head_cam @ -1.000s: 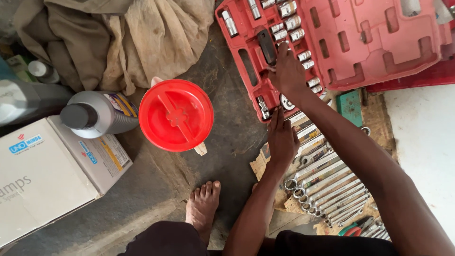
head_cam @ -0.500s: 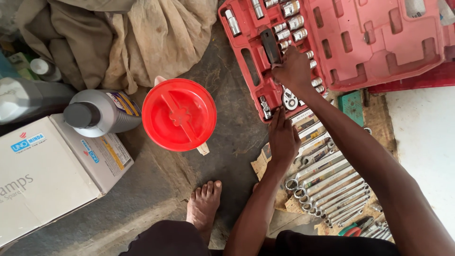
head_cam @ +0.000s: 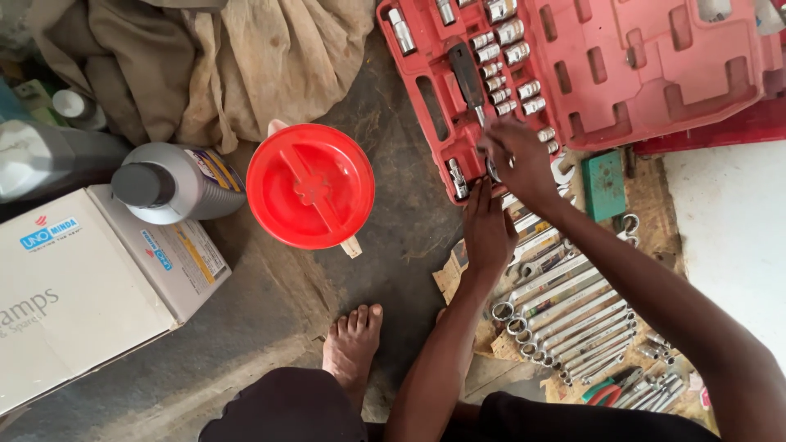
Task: Cleaning and organizing various motorcycle repair tools including wrenches and a hammer.
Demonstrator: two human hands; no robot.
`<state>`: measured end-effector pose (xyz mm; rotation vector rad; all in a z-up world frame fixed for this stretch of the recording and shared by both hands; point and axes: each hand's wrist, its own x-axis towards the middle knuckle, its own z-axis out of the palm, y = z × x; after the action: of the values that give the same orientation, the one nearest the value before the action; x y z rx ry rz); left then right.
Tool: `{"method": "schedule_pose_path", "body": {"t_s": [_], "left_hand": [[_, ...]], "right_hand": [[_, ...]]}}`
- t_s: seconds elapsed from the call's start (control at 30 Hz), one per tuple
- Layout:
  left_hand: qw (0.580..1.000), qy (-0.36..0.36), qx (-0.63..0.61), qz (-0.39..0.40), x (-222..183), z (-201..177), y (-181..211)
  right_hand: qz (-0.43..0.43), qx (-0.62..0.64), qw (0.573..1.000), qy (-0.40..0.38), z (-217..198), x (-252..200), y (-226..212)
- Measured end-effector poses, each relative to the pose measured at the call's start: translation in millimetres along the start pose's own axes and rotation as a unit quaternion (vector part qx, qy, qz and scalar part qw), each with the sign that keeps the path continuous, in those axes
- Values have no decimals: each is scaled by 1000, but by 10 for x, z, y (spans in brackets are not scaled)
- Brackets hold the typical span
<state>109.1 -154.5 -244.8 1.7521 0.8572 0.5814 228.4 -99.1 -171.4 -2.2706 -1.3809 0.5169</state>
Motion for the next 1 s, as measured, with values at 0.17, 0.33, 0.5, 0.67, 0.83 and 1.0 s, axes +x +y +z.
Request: {"method": "schedule_pose_path", "body": {"t_s": [0.17,0.33,0.5,0.67,0.83,1.0], "left_hand": [[1000,12,-25,-6,24,-86,52],[1000,7,-13,-7,-7,-51,44],[1000,5,-19,-6,26,-89,57],[1000,1,-16,-16,-21,-16,29],[1000,10,-13,-14,-5,-31,29],[1000,7,-18,-20,-6,-50,51]], "right_hand": [[-87,-148,985,14,27,-244,223],[-168,-188,968,11,113,186,81],[-144,-257,956,-4,193,358,81],[-188,-369,910,-18,243,317,122],[-136,-387,912,-23,411,380,226],[-130,-405,904,-31,333,362,265]]}}
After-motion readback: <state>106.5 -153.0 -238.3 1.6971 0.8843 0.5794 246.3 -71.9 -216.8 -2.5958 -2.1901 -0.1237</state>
